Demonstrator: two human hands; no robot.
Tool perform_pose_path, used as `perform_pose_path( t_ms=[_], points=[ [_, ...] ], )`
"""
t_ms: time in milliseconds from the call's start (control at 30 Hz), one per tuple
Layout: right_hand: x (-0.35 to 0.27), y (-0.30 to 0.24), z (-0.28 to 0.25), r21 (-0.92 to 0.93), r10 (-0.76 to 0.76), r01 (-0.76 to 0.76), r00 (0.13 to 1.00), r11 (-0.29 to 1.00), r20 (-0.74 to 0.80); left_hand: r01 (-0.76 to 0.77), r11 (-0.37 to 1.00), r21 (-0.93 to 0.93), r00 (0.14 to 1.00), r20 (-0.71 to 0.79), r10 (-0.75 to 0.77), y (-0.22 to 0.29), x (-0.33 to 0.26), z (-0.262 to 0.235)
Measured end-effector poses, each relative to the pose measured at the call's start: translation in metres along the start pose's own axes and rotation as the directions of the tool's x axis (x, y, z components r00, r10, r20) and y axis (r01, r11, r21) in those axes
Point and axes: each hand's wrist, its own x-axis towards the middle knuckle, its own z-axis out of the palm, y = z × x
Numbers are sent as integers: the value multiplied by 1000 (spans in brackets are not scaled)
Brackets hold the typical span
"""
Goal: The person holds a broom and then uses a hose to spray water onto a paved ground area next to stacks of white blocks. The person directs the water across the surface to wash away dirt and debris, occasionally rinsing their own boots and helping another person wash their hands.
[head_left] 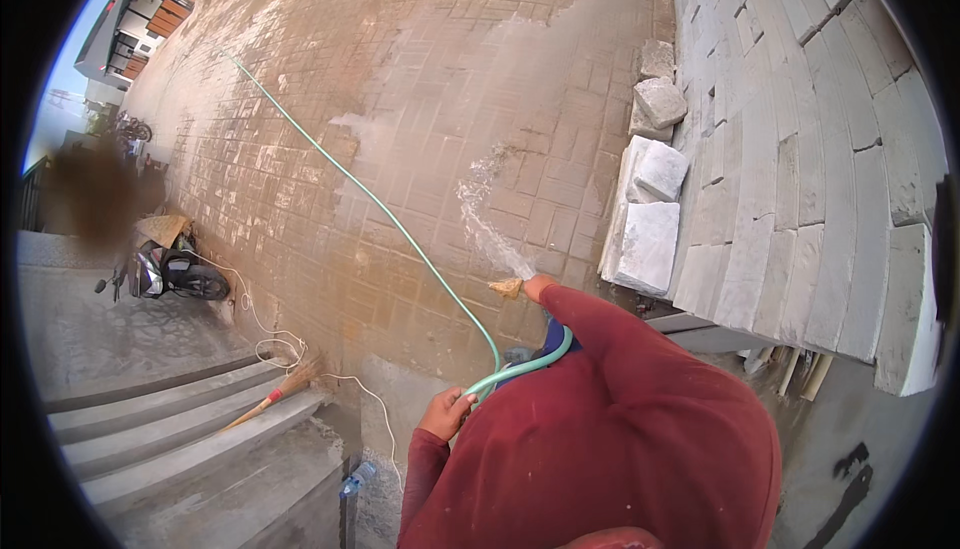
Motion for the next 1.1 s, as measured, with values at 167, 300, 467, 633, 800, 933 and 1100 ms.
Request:
perform_pose_path(
  t_ms=[167, 300, 467, 633, 800, 933, 1100],
  points=[
    [24, -7, -26, 104, 105, -90, 982, 991, -154, 32, 999, -1, 999, -15, -32, -23, 2, -1],
    [56, 5, -62, 46, 57, -51, 985, 998, -165, -3, 994, 111, 999, -31, 7, -10, 5, 4],
    [72, -17, -58, 184, 120, -83, 973, 979, -196, 26, 998, 54, 999, -44, -23, -6, 7, 12],
    [89, -9, -49, 316, 186, -112, 958, 942, -217, 27, 997, 68, 998, -61, -23, -8, 10, 13],
    [63, -47, -108, 872, 382, -168, 924, 459, -24, 32, 980, 196, 988, -156, -1, -22, 13, 12],
    [67, -59, -96, 889, 369, -200, 929, 413, 38, 97, 986, 132, 982, -171, -73, -75, 18, 30],
    [68, -57, -61, 749, 313, -182, 949, 638, -36, 95, 947, -306, 995, 12, -96, -139, 24, 51]
  ],
)
